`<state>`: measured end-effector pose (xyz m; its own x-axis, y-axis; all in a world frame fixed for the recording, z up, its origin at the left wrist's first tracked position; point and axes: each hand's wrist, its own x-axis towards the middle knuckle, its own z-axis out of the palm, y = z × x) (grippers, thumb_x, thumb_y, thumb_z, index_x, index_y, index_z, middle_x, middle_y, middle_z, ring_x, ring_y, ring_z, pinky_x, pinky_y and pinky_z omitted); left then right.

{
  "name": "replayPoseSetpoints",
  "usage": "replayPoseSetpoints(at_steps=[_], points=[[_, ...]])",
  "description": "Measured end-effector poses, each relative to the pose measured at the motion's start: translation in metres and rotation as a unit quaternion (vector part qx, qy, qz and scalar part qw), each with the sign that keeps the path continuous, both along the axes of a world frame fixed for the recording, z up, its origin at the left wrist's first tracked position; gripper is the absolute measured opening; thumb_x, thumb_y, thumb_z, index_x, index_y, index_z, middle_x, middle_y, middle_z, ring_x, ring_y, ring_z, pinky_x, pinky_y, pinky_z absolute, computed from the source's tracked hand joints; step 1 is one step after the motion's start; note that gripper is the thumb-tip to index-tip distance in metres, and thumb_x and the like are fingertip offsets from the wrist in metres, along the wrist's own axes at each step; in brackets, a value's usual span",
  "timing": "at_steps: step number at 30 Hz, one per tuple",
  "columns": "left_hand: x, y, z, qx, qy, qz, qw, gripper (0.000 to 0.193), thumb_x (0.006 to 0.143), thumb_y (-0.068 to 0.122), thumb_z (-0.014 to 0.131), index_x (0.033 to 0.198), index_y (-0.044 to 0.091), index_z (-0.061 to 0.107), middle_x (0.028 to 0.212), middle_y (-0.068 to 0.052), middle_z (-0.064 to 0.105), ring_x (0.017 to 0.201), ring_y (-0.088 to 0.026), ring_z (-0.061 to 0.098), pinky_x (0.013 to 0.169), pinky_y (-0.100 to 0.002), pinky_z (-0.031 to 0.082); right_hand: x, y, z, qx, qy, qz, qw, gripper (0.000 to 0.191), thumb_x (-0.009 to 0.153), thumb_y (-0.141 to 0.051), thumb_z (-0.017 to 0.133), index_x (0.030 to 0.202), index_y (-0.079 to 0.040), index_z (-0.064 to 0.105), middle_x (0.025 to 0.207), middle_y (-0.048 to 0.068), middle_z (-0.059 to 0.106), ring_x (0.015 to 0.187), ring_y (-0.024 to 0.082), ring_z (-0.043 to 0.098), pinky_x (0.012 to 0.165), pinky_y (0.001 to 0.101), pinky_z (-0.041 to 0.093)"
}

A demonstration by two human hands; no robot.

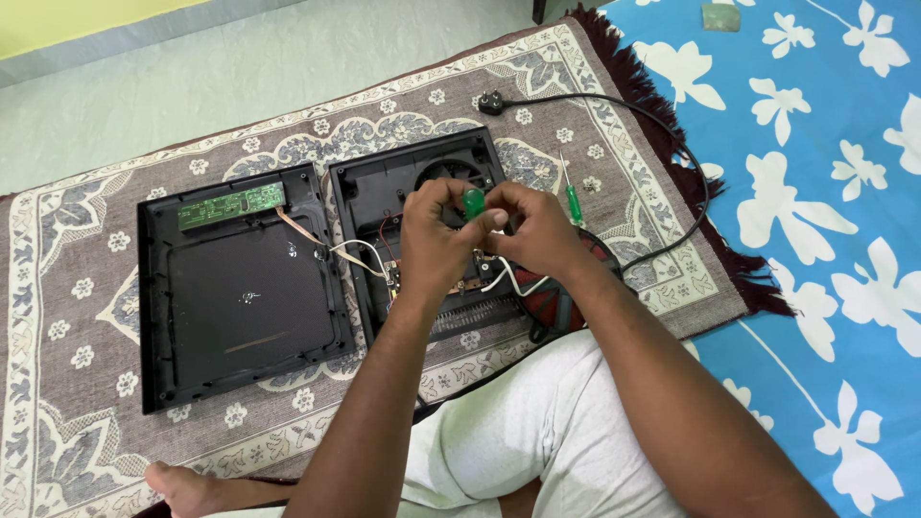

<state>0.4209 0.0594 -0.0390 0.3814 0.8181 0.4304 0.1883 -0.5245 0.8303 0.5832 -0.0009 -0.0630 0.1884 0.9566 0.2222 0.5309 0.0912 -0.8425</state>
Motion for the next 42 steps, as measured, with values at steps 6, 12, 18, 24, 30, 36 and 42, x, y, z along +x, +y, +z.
replayPoseSetpoints(at_steps=[6,12,18,24,30,36,42], points=[[-0.003,-0.008,0.010,-0.103,-0.022,0.008,0.994,0.031,0.084,0.026,0.082,0.106,0.008,0.070,0.097,-0.001,0.061,0.091,-0.017,0.063,0.082,-0.035,0.055,-0.002,0.004,-0.010,0.028,0.028,0.018,0.999,0.018,0.086,-0.017,0.079,0.098,-0.005,0.074,0.075,-0.001,0.066,0.063,0.002,0.056,0.054,0.0232,0.046],[-0.002,-0.005,0.001,-0.007,-0.063,-0.068,0.996,0.036,0.092,0.019,0.077,0.127,0.010,0.073,0.105,-0.004,0.071,0.100,-0.017,0.067,0.094,-0.035,0.055,0.001,0.006,-0.009,0.028,0.035,0.027,0.999,0.016,0.102,-0.015,0.066,0.096,-0.001,0.072,0.074,0.002,0.066,0.065,0.003,0.056,0.056,0.0244,0.044],[0.001,0.000,-0.006,-0.058,-0.001,0.019,0.998,0.050,0.072,0.026,0.099,0.098,0.001,0.064,0.089,-0.008,0.066,0.086,-0.018,0.063,0.078,-0.035,0.055,-0.006,-0.002,0.005,0.015,-0.021,0.001,1.000,0.031,0.078,-0.018,0.086,0.095,-0.001,0.066,0.075,0.005,0.066,0.060,0.005,0.052,0.052,0.0260,0.043],[-0.003,-0.004,-0.006,-0.197,-0.198,-0.125,0.952,0.047,0.090,0.024,0.077,0.130,0.016,0.056,0.108,0.000,0.073,0.100,-0.009,0.070,0.091,-0.028,0.057,-0.002,0.004,-0.008,0.075,-0.028,0.020,0.997,0.021,0.093,-0.017,0.079,0.090,-0.001,0.067,0.081,0.004,0.066,0.066,0.005,0.061,0.056,0.0248,0.047],[-0.002,-0.005,-0.007,-0.015,-0.067,-0.039,0.997,0.037,0.086,0.019,0.086,0.119,0.007,0.074,0.111,-0.008,0.071,0.103,-0.017,0.069,0.092,-0.033,0.058,-0.005,0.001,0.000,0.087,0.095,0.064,0.990,0.025,0.092,-0.017,0.070,0.112,-0.002,0.067,0.097,0.001,0.066,0.078,0.003,0.061,0.062,0.0240,0.050],[0.000,-0.002,-0.005,-0.083,-0.007,0.015,0.996,0.052,0.076,0.025,0.094,0.104,0.002,0.057,0.099,-0.005,0.060,0.096,-0.020,0.063,0.084,-0.037,0.055,-0.009,-0.001,0.012,-0.017,-0.048,-0.001,0.999,0.029,0.077,-0.020,0.087,0.091,-0.002,0.069,0.076,0.003,0.068,0.064,0.010,0.059,0.056,0.0305,0.047],[-0.009,-0.003,-0.012,-0.055,-0.120,-0.134,0.982,0.061,0.090,0.011,0.069,0.149,0.009,0.053,0.130,-0.009,0.066,0.123,-0.020,0.063,0.111,-0.038,0.048,-0.005,0.003,0.000,0.033,-0.056,0.015,0.998,0.023,0.085,-0.018,0.081,0.101,-0.005,0.072,0.080,0.005,0.070,0.066,0.010,0.064,0.059,0.0301,0.052]])
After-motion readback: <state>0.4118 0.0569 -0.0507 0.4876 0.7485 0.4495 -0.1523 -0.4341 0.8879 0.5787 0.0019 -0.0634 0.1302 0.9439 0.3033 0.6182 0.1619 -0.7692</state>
